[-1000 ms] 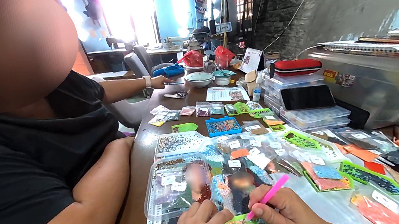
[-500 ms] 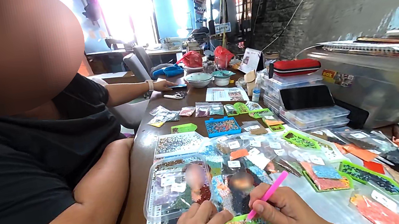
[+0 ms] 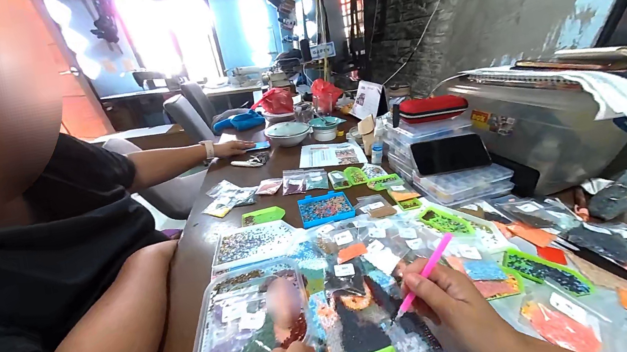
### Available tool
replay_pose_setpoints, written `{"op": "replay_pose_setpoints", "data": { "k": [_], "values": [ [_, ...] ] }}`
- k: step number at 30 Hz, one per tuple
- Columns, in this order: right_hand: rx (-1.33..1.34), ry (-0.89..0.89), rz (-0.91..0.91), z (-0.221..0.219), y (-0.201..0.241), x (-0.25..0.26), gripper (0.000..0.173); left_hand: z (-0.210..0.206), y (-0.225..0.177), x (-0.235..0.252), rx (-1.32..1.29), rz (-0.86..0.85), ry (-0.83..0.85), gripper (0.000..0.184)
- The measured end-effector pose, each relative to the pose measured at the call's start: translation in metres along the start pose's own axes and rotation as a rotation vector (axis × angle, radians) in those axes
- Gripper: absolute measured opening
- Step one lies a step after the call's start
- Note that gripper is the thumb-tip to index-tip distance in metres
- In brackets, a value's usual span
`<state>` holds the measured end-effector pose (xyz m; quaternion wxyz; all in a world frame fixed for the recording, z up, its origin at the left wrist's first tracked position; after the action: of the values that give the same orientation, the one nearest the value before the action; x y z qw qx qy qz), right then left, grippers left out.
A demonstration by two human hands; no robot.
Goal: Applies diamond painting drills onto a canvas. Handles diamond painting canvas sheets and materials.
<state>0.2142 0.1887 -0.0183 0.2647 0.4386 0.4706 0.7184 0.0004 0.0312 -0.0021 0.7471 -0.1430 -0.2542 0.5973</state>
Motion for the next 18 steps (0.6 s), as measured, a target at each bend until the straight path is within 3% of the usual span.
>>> {"op": "replay_pose_setpoints", "data": {
  "k": [9,18],
  "values": [
    [-0.033,-0.062,-0.16,-0.0003,-0.0018,0.0019,0.022,0.0011,0.0024,0.0001,-0.002,-0.005,0.021,0.049],
    [-0.063,-0.043,-0.088,-0.0019,-0.0077,0.0027,0.023,0.0016,0.0023,-0.0006,0.0,-0.004,0.024,0.049]
  ]
}}
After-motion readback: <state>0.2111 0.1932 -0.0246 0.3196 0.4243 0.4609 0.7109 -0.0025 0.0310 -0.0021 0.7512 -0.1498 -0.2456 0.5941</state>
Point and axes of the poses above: each hand's wrist, its own x-axis towards the middle knuckle, its own z-axis out of the back of the hand, y = z × x, the point moved 3 cm from there along x, towards the middle knuckle, and after that the axes turned 4 degrees about -y, right-handed, at the moved point
